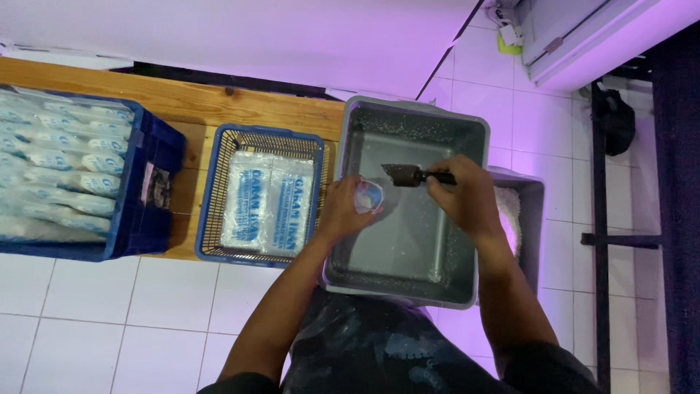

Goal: The person scoops white granules from a large bin into a small plastic cup using a trowel, then pours the granules into a plastic bag. They repeat this action and then move a different bin containing more granules.

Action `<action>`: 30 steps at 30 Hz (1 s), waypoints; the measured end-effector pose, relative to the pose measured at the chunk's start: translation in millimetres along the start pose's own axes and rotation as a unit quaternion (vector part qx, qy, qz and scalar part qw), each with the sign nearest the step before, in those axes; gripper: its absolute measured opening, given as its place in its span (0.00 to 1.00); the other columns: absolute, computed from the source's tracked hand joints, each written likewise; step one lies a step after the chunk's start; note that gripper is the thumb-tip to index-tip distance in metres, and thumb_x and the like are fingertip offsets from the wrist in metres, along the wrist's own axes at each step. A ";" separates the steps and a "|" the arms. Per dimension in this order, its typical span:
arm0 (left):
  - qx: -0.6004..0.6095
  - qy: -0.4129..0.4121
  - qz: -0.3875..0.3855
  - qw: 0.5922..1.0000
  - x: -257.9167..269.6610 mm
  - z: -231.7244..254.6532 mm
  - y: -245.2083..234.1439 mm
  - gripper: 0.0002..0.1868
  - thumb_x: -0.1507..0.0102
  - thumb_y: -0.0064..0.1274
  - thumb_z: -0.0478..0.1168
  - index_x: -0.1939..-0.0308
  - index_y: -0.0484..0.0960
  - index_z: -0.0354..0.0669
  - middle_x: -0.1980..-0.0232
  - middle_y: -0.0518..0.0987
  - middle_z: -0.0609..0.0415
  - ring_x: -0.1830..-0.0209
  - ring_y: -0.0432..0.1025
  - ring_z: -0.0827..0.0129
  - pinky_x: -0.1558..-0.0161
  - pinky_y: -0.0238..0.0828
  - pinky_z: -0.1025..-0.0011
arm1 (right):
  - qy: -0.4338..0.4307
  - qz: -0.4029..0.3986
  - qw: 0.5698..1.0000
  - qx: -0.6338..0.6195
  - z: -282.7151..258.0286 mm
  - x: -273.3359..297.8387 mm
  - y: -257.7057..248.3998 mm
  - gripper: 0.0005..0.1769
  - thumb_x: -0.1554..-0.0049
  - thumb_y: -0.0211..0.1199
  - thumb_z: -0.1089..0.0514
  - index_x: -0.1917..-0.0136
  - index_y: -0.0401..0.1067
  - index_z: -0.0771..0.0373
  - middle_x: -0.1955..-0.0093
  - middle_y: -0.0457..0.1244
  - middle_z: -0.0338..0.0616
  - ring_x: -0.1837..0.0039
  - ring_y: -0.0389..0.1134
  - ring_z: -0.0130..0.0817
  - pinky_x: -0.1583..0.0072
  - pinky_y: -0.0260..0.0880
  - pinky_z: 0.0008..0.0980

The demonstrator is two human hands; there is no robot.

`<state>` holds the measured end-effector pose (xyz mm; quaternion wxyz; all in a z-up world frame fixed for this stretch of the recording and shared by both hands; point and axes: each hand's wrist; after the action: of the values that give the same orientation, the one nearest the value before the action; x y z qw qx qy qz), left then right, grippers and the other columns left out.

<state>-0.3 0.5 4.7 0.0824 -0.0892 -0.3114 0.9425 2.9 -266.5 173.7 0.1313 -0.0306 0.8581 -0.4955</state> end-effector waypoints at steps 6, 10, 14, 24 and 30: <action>0.025 0.010 -0.007 1.000 -1.2 3.4 -5.5 0.43 0.47 0.74 0.58 0.36 0.75 0.40 0.44 0.84 0.39 0.39 0.80 0.41 0.24 0.62 0.45 | -0.008 -0.037 0.997 -0.064 1.1 -9.0 11.9 0.08 0.41 0.73 0.59 0.47 0.83 0.57 0.52 0.73 0.50 0.45 0.76 0.56 0.43 0.76 0.51; 0.025 0.008 -0.011 1.000 -0.4 2.6 -4.8 0.44 0.47 0.74 0.61 0.37 0.74 0.41 0.43 0.84 0.41 0.38 0.80 0.45 0.24 0.62 0.47 | -0.024 -0.038 0.998 -0.051 -2.3 -5.6 8.9 0.09 0.45 0.76 0.57 0.50 0.83 0.55 0.52 0.74 0.46 0.44 0.77 0.51 0.42 0.76 0.48; 0.031 0.012 -0.008 0.999 0.4 -2.4 -0.3 0.45 0.47 0.74 0.61 0.35 0.75 0.41 0.42 0.84 0.41 0.37 0.80 0.47 0.24 0.61 0.48 | -0.008 -0.044 0.996 -0.076 -9.6 -3.3 -1.3 0.09 0.45 0.75 0.59 0.49 0.84 0.56 0.52 0.74 0.48 0.44 0.77 0.53 0.42 0.77 0.45; 0.012 0.002 -0.014 1.000 -1.4 -1.4 -2.3 0.45 0.48 0.74 0.61 0.35 0.74 0.42 0.42 0.85 0.42 0.38 0.81 0.47 0.24 0.62 0.49 | 0.118 -0.085 0.989 -0.021 4.6 13.8 6.5 0.14 0.42 0.75 0.51 0.45 0.84 0.57 0.50 0.75 0.55 0.45 0.77 0.59 0.45 0.79 0.53; 0.004 0.002 -0.003 1.000 0.5 5.8 -5.5 0.45 0.47 0.74 0.60 0.34 0.75 0.41 0.44 0.86 0.43 0.40 0.82 0.47 0.25 0.64 0.50 | 0.175 -0.115 0.978 -0.019 -15.3 13.8 -1.5 0.15 0.41 0.71 0.45 0.44 0.85 0.52 0.48 0.75 0.51 0.43 0.77 0.58 0.43 0.79 0.56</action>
<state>-1.5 1.6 12.5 0.0865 -0.0894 -0.3074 0.9434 -14.4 -256.9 179.5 -0.0790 -0.0447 0.8675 -0.4890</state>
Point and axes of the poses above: each hand's wrist, its own x-axis away from the middle knuckle, its own y-axis out of the palm, z = x × y
